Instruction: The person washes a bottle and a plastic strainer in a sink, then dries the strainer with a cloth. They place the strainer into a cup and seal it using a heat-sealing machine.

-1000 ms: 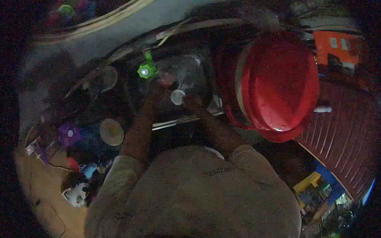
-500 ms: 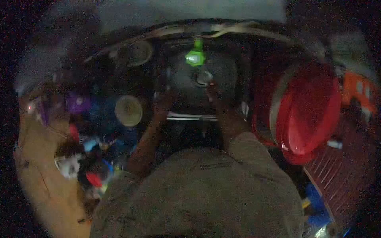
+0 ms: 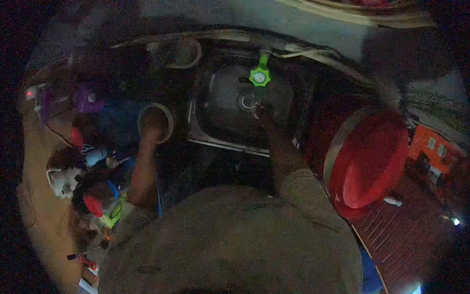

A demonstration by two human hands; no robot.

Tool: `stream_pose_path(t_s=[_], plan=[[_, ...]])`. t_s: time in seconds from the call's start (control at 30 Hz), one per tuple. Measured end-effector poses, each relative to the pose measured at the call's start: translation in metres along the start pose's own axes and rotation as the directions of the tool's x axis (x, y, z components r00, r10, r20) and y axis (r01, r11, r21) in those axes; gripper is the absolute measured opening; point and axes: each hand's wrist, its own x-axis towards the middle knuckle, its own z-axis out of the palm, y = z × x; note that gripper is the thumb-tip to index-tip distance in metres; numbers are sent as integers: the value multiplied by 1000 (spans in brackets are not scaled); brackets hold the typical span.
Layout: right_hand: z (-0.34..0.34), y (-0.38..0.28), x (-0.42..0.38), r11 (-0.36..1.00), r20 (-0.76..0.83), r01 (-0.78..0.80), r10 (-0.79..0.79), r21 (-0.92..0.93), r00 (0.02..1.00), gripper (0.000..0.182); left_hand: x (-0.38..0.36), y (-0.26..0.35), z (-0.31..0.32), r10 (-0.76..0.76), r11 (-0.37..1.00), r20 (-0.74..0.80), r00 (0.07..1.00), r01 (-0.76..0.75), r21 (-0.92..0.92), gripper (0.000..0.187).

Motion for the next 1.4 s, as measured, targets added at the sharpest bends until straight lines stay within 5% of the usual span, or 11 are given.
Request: stream_pose_path(t_s=[0.13,0.43,0.73,0.83,0.93,1.03,1.1,1.13,1.2,1.3,1.4], plan=[[30,-49,-2,957,66,61,-44,-284,997,31,-7,-33,16,-229,713,-107,968,92,-695,52],[59,-120,-35,723,156,250,-196,-643,968,38,-101,72,-179,-65,720,-502,862,-308,-622,31],[63,-80,-59,181,363,522,-532,-833,765,44,26,271,-36,57,793,-674,737,-444,-418,44],[60,-68,-45,813,282,545,-484,-206,828,47,18,299,-40,56,653,-198,979,-186,-734,48],[78,-124,-67,28,315,321,-133,-947,940,47,48,354,27,-396,506,-445,803,-214,-836,52],[83,-107,-70,-70,351,346,-271,-936,896,46,80,358,38,-206,-100,-30,978,-52,-994,53],[82,-98,-62,-126,369,347,-332,-929,868,46,66,374,34,-543,-833,-67,837,-547,-86,58],[81,-96,-57,-159,379,344,-353,-925,856,46,62,382,34,-646,-715,-2,764,-603,354,61],[80,-93,-47,-241,399,327,-387,-914,831,46,55,391,25,-736,-499,-91,671,-628,-597,55],[74,-96,-34,-329,410,284,-430,-901,804,46,58,400,16,-662,556,-249,707,240,-796,47],[67,-107,-22,-228,369,295,-457,-928,809,46,71,358,3,-407,287,-4,913,124,-950,49]])
